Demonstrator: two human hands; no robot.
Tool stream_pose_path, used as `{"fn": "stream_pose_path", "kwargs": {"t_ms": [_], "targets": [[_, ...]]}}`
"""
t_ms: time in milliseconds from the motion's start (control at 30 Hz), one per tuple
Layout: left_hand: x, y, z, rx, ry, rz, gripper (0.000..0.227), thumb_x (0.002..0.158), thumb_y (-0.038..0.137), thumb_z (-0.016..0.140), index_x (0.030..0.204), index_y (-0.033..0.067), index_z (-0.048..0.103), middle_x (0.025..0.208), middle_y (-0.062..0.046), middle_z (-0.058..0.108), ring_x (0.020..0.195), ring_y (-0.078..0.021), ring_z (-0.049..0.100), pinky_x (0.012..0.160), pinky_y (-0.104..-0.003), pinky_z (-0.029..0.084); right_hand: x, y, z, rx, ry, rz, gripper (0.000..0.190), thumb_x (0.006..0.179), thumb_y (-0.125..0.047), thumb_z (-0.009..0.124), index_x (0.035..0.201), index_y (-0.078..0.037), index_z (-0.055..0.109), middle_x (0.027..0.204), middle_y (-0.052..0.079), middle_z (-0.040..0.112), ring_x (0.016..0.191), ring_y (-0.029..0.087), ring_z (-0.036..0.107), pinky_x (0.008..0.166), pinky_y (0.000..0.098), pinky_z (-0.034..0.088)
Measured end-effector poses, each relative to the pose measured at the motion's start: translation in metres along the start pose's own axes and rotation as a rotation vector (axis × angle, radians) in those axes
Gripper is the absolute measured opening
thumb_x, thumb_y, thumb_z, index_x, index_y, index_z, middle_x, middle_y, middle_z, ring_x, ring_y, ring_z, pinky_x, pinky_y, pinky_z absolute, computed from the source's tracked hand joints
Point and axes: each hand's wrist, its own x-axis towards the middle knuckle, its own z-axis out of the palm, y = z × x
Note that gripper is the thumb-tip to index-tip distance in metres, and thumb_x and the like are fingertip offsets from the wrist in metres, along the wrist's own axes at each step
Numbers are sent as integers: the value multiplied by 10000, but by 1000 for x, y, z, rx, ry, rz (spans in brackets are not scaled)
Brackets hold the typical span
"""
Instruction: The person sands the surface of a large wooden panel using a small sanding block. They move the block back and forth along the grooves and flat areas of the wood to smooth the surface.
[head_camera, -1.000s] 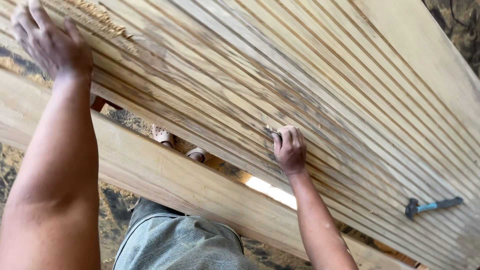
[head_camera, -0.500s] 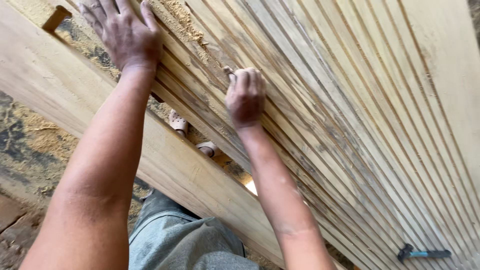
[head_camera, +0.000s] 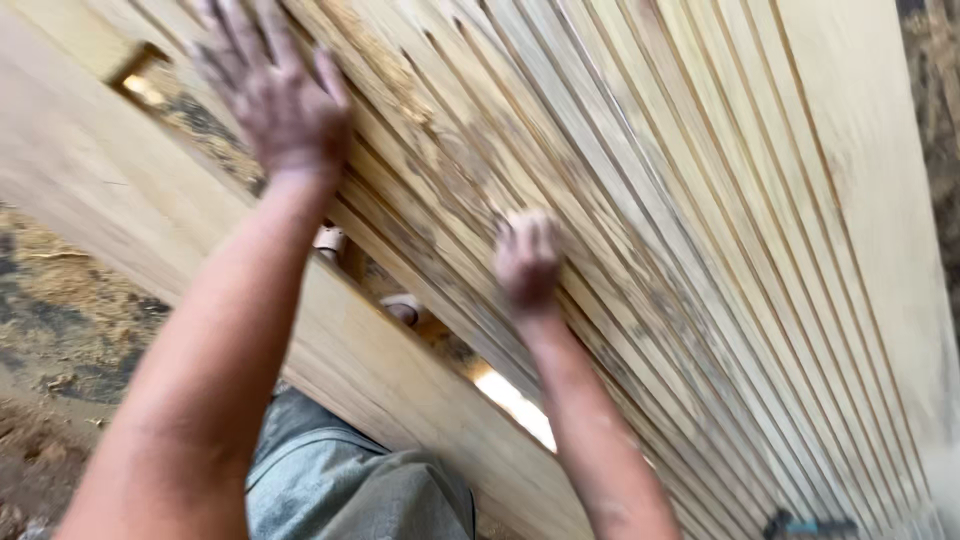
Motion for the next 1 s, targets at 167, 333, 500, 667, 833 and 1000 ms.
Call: {"fn": "stream_pose_path", "kwargs": {"t_ms": [167,333,500,667,833,1000], "targets": [[-12,-3,2,14,29,19,680,1143,463,324,1692,83,192,1744,-178,64,1609,-355,13,1312,-564,-3,91,-53,75,40,39,1,81,1029,-71,653,965,-25,635,935,136,677,862,259,670,804,375,589],[-5,-8,4,16,33,42,682,1151,453,342,1696,79,173,1747,-196,54,1614,-363,18,1315,-564,5,19,-20,-24,-41,-75,12,89,1009,-7,651,1079,39,618,1022,210,659,984,325,664,883,417,602],[0,-13,7,30,-20,21,678,1152,454,358,1689,77,189,1738,-204,56,1608,-375,27,1303,-591,9,-26,-8,-58,-76,41,73,106,945,-9,705,977,14,607,986,211,645,992,382,644,885,498,553],[6,-13,15,31,21,37,682,1126,446,383,1679,93,197,1725,-194,50,1602,-365,27,1297,-585,1,107,-80,58,-91,115,-71,130,986,-60,637,1101,-16,594,1199,279,649,1080,352,661,930,433,587],[5,-20,30,20,88,57,629,1141,359,386,1690,136,177,1733,-160,21,1613,-333,22,1303,-575,-9,193,-105,121,90,-33,-13,113,1025,-133,649,1027,-34,595,985,160,653,947,314,678,865,456,573],[-4,-25,33,4,69,109,666,1150,348,403,1695,94,115,1726,-179,-45,1606,-368,-14,1298,-591,-25,72,-59,3,-19,-52,3,54,1040,-57,626,1050,-6,615,1023,184,668,1001,322,675,924,397,596]]}}
